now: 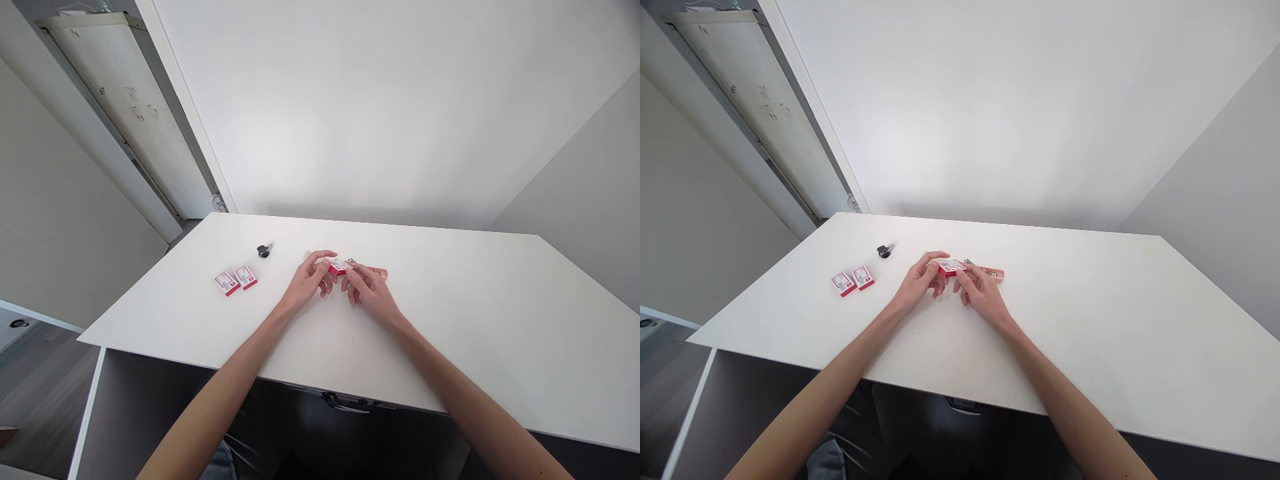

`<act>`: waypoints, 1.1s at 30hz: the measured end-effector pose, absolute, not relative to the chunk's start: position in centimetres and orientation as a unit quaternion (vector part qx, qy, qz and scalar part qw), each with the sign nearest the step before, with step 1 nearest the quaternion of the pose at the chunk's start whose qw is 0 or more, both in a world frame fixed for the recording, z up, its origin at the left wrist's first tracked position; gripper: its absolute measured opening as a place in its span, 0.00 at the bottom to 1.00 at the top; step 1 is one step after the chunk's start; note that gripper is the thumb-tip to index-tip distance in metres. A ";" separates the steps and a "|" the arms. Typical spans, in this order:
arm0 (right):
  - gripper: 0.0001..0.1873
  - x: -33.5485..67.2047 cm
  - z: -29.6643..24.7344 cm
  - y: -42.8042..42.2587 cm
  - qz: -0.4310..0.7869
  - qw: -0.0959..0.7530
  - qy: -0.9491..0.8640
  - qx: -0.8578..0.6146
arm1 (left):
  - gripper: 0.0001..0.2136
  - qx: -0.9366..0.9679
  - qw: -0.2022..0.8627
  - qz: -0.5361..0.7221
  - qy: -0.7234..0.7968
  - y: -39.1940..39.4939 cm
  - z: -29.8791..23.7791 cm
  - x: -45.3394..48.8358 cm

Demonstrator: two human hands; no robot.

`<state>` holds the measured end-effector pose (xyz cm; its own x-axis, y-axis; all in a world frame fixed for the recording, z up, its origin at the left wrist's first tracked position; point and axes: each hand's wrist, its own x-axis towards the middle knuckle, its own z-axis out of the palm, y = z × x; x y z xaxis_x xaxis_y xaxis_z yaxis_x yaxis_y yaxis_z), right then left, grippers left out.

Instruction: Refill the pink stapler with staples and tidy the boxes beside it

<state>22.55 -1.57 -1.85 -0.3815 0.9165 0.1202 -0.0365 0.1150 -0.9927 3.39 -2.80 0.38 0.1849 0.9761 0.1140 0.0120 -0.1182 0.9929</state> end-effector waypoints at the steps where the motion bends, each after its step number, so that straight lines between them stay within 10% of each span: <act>1: 0.30 22.6 -1.9 -1.6 0.560 0.425 -0.614 -0.360 | 0.25 0.581 0.502 0.478 0.426 -2.9 0.5 3.4; 24: 0.23 22.7 -2.3 -1.9 0.473 0.387 -0.707 -0.358 | 0.22 0.481 0.185 0.626 0.586 -2.0 1.0 0.7; 33: 0.24 22.8 -2.9 -2.0 0.446 0.378 -0.715 -0.384 | 0.13 0.515 -0.013 0.428 0.743 -0.4 -1.3 -2.0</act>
<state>22.77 -2.03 -2.87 -0.4200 0.8859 0.1970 0.2114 0.3066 -0.9280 -1.98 -0.40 -1.32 -0.4696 0.7537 0.4597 0.7759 0.1039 0.6222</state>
